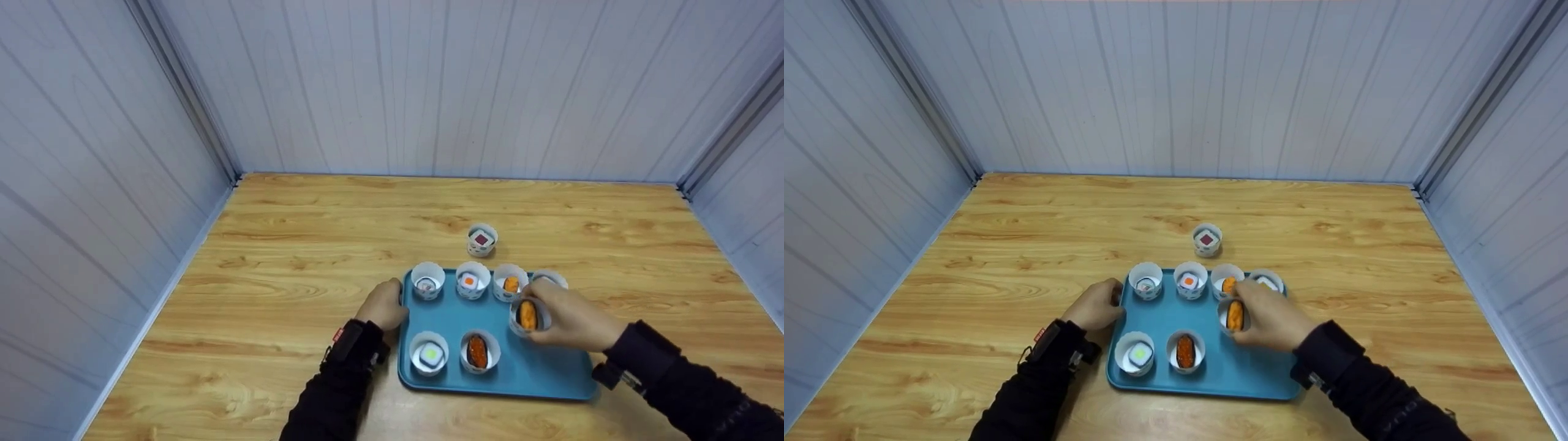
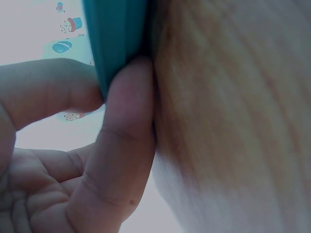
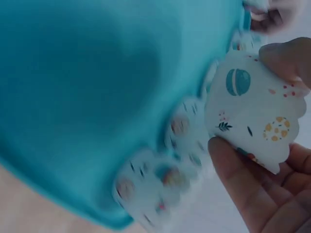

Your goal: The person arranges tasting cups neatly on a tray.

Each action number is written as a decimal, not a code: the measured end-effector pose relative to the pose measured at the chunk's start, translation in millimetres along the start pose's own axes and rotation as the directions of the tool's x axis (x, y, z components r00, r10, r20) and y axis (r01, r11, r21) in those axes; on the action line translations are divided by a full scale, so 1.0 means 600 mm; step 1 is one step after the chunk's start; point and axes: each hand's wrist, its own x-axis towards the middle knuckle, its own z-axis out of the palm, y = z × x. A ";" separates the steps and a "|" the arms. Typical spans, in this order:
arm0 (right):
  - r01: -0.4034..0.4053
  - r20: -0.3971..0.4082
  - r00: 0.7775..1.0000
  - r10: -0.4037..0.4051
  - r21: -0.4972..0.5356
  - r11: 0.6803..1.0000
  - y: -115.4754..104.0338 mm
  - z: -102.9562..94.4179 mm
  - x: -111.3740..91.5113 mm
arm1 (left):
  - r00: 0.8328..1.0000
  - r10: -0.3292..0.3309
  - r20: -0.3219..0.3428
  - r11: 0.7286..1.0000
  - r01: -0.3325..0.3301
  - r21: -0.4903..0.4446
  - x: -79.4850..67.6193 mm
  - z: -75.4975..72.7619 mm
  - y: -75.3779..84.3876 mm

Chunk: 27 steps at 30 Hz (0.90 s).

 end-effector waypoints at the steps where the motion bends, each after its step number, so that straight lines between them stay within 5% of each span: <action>1: 0.006 0.015 1.000 -0.006 0.004 1.000 -0.002 0.006 -0.003 | 1.000 0.000 -0.002 1.000 0.000 0.001 0.000 0.000 0.000; 14: 0.005 0.149 0.989 -0.012 0.049 0.999 0.000 0.044 -0.017 | 1.000 0.004 0.001 1.000 -0.004 0.016 0.001 -0.002 0.001; 27: -0.048 0.229 0.973 0.038 0.041 0.998 -0.005 0.024 -0.016 | 1.000 -0.009 -0.004 1.000 0.009 0.010 0.002 -0.001 0.000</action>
